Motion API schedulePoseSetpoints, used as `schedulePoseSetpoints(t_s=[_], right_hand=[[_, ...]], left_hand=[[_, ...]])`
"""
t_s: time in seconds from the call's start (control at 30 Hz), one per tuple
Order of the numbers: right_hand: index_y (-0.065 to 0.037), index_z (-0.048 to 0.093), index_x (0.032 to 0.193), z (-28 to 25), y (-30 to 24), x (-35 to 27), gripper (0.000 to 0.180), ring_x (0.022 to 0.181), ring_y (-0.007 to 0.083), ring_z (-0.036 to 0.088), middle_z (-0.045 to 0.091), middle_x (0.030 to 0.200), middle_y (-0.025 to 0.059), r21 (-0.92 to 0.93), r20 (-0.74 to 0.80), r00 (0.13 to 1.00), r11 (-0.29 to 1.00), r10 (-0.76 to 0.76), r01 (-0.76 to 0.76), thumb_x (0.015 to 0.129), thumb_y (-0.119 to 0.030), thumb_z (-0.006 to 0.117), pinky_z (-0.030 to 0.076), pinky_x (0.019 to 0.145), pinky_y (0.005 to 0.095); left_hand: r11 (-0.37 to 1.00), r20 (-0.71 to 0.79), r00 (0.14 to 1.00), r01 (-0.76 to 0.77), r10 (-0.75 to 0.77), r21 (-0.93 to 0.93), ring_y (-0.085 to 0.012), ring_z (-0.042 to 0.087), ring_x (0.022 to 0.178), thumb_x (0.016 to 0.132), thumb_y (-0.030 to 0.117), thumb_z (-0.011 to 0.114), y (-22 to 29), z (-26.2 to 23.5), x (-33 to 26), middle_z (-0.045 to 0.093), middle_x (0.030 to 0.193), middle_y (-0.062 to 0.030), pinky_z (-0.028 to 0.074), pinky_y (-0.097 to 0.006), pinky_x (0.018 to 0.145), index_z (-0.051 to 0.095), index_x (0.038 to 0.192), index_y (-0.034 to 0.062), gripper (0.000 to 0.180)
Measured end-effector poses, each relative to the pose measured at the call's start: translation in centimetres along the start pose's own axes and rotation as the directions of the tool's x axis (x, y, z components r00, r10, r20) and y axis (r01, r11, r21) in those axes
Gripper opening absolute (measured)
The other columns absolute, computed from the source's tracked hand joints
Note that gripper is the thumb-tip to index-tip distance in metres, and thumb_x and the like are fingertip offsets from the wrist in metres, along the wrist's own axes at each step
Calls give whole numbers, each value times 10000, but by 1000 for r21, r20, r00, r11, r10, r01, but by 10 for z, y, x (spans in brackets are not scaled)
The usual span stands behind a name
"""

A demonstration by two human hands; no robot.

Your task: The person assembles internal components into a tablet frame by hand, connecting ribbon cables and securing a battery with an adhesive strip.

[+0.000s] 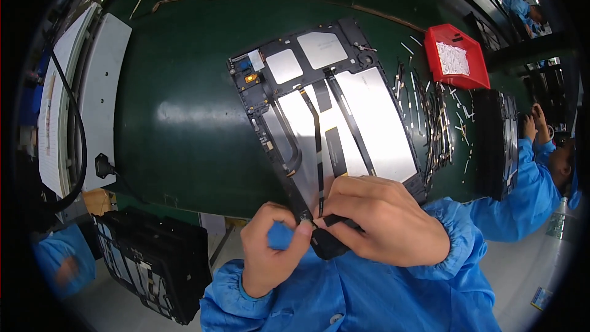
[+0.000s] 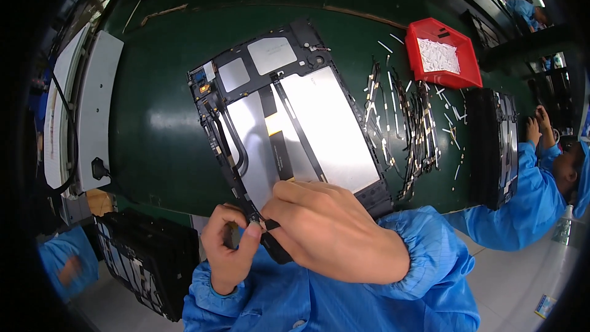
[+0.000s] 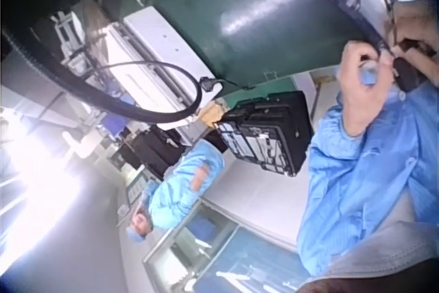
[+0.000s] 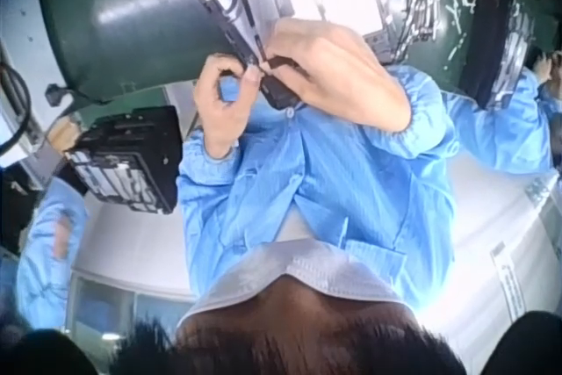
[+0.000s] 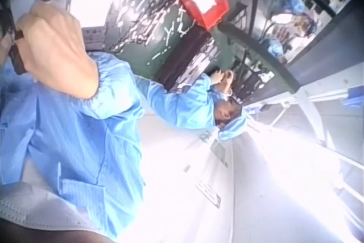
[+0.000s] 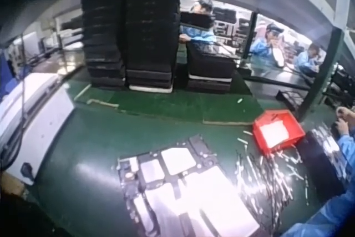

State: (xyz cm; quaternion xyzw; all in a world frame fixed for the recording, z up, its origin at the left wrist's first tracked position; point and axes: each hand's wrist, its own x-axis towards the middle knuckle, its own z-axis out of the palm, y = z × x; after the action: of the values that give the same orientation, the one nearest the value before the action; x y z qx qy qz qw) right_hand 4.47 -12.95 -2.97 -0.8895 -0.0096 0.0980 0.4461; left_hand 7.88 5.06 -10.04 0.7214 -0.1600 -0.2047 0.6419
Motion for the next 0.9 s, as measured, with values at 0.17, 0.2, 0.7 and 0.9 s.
schedulePoseSetpoints(t_s=[0.17, 0.2, 0.7, 0.9], right_hand=[[35, 589, 863, 0, 1, -4, 115, 761, 320, 560, 528, 793, 140, 2, 12, 994, 994, -111, 111, 755, -1, 573, 464, 661, 393], [36, 581, 881, 2, 0, -5, 120, 756, 326, 567, 531, 794, 144, 109, -10, 993, 987, -121, 121, 768, -5, 574, 468, 659, 390], [-32, 637, 871, 27, -11, -20, 243, 644, 204, 593, 565, 832, 89, -67, -241, 970, 997, 22, -39, 681, -96, 775, 473, 553, 273], [-24, 643, 869, 27, -12, -23, 204, 737, 202, 606, 524, 922, 96, 58, -285, 958, 998, 32, -17, 707, -72, 757, 485, 599, 264]], left_hand=[[987, 181, 980, 110, -88, -118, -103, 541, 681, 763, 16, 661, -5, -10, 5, 568, 746, -59, 426, -229, 631, 520, 765, 17, 142], [987, 177, 980, 108, -86, -118, -103, 541, 681, 763, 16, 661, -5, -10, 6, 568, 746, -59, 426, -229, 631, 520, 765, 17, 142], [977, 269, 944, 210, -193, -36, -148, 634, 687, 776, 38, 701, 1, -24, -40, 655, 799, -102, 491, -244, 641, 654, 910, -6, 148], [978, 235, 950, 196, -206, 66, -125, 614, 731, 782, 3, 675, 3, -24, -32, 665, 810, -107, 482, -236, 680, 611, 912, -35, 149]])
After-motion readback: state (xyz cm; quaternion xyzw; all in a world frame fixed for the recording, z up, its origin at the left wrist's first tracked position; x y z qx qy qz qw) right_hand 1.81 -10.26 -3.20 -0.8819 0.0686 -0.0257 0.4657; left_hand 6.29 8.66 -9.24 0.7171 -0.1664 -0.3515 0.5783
